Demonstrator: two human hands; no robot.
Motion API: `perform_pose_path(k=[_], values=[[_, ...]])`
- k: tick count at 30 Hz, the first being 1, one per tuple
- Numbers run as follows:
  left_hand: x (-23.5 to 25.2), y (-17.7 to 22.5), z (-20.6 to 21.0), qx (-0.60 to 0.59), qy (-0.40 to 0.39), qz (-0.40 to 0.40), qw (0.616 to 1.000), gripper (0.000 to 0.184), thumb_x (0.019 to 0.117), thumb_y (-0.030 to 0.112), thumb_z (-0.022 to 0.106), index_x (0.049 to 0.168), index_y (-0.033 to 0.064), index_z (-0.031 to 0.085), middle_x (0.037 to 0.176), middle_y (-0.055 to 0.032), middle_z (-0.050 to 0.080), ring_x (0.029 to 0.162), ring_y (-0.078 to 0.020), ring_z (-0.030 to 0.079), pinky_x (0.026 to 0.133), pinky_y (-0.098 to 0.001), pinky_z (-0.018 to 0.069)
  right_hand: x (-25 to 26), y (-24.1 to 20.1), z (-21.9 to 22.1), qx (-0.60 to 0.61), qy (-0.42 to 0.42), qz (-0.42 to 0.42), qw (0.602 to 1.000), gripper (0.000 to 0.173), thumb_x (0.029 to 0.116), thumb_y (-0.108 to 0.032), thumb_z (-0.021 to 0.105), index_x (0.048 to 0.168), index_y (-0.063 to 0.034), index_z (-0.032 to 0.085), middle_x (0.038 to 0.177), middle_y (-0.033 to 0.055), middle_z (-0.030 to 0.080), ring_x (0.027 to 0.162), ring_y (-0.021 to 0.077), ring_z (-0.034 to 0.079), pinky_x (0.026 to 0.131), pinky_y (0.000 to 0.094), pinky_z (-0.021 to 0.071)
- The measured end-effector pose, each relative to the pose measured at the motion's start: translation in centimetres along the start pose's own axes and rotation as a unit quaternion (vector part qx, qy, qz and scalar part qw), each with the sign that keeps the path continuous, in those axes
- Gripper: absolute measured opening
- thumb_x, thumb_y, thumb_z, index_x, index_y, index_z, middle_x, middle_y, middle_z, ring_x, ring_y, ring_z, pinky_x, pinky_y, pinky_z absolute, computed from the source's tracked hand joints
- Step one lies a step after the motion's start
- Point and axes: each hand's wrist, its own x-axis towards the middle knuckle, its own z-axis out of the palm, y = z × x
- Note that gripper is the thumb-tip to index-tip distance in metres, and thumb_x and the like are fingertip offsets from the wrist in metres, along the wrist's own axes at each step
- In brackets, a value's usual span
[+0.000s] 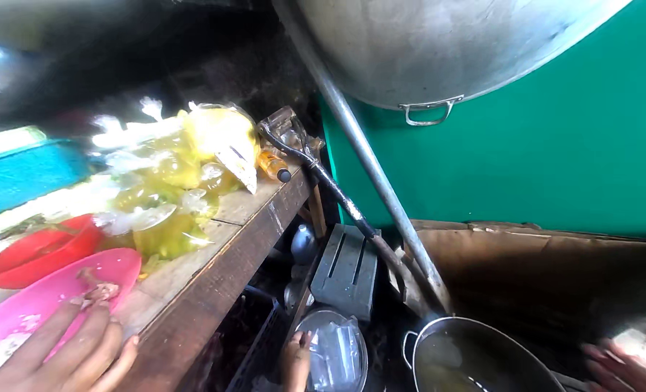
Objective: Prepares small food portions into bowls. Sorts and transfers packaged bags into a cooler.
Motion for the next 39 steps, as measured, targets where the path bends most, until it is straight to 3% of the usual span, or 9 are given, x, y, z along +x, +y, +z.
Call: perform_pose_path(k=[6,13,18,22,27,30,33,36,39], values=[[-2.1,1.1,-5.8,-0.093,0.014,0.035,0.995,0.017,0.0964,0.005,0.066,0.110,-0.0001,0.074,0.104,-0.0174,0.074,0.095,-0.0284,0.072,0.088,-0.0484,0.0581,-1.8,2.5,3.7,-0.005,-0.042,0.019,0.999,0.023,0.1081,-0.023,0.050,0.128,-0.0111,0.054,0.108,-0.0022,0.069,0.094,0.0099,0.068,0.081,0.0316,0.0577],[-5.5,5.6,-11.0,-0.033,0.157,0.154,0.975,0.029,0.0928,0.029,0.076,0.086,0.0011,0.075,0.079,-0.0106,0.073,0.077,-0.0238,0.070,0.081,-0.0501,0.0548,-5.7,3.9,5.7,-0.021,-0.057,0.033,0.998,0.022,0.1049,-0.015,0.054,0.124,-0.0062,0.057,0.110,0.0031,0.069,0.096,0.0118,0.068,0.081,0.0318,0.0565],[-13.8,10.2,-11.4,-0.215,-0.201,0.314,0.903,0.029,0.1019,0.005,0.048,0.121,-0.0055,0.067,0.106,-0.0099,0.074,0.090,-0.0141,0.071,0.084,-0.0332,0.0601,-10.9,3.1,9.0,-0.125,-0.201,-0.175,0.956,0.031,0.0982,-0.011,0.063,0.125,0.0040,0.060,0.121,0.0114,0.067,0.106,0.0150,0.066,0.090,0.0351,0.0571],[-20.4,13.2,-8.6,-0.205,-0.351,0.400,0.821,0.026,0.0992,-0.001,0.049,0.118,-0.0081,0.066,0.107,-0.0092,0.072,0.095,-0.0122,0.069,0.088,-0.0339,0.0578,-11.9,1.7,11.3,-0.224,-0.282,-0.438,0.824,0.074,0.0897,-0.049,0.075,0.139,0.0033,0.058,0.147,0.0268,0.052,0.143,0.0367,0.044,0.120,0.0538,0.0351],[-24.1,14.1,-7.4,-0.165,-0.297,0.461,0.820,0.028,0.0890,-0.006,0.051,0.112,-0.0086,0.067,0.097,-0.0090,0.072,0.087,-0.0107,0.068,0.081,-0.0321,0.0573,-13.5,-0.4,9.0,-0.222,-0.271,-0.478,0.806,0.031,0.0952,-0.029,0.074,0.083,-0.0014,0.070,0.101,0.0140,0.071,0.117,0.0250,0.064,0.109,0.0437,0.0462],[-24.5,13.9,-7.1,-0.160,-0.317,0.467,0.810,0.024,0.0952,0.008,0.060,0.113,-0.0055,0.068,0.101,-0.0097,0.071,0.085,-0.0108,0.066,0.076,-0.0313,0.0554,-15.7,-1.2,7.1,-0.325,-0.148,-0.537,0.764,0.026,0.0976,-0.030,0.071,0.088,-0.0051,0.073,0.081,0.0085,0.073,0.081,0.0206,0.071,0.090,0.0445,0.0539],[-25.4,14.3,-7.3,-0.139,-0.325,0.487,0.798,0.024,0.1015,0.010,0.057,0.113,-0.0058,0.070,0.105,-0.0131,0.074,0.093,-0.0147,0.071,0.085,-0.0346,0.0583,-17.5,-1.9,5.8,-0.372,-0.065,-0.557,0.740,0.025,0.0957,-0.032,0.073,0.089,-0.0074,0.075,0.075,0.0067,0.073,0.070,0.0191,0.069,0.081,0.0426,0.0534],[-26.4,14.8,-7.7,-0.128,-0.335,0.495,0.792,0.024,0.1023,0.006,0.054,0.113,-0.0060,0.071,0.104,-0.0133,0.076,0.095,-0.0162,0.073,0.090,-0.0367,0.0591,-18.2,-1.8,4.7,-0.335,-0.062,-0.535,0.773,0.027,0.0953,-0.030,0.074,0.092,-0.0037,0.075,0.076,0.0094,0.073,0.064,0.0190,0.067,0.066,0.0396,0.0531],[-27.3,15.0,-7.4,-0.133,-0.307,0.483,0.809,0.022,0.1017,0.011,0.058,0.105,-0.0045,0.073,0.088,-0.0084,0.075,0.078,-0.0115,0.071,0.077,-0.0333,0.0595,-18.1,-1.5,4.0,-0.289,-0.099,-0.504,0.808,0.030,0.0995,-0.028,0.069,0.093,0.0014,0.072,0.073,0.0119,0.070,0.060,0.0144,0.063,0.057,0.0320,0.0526]])
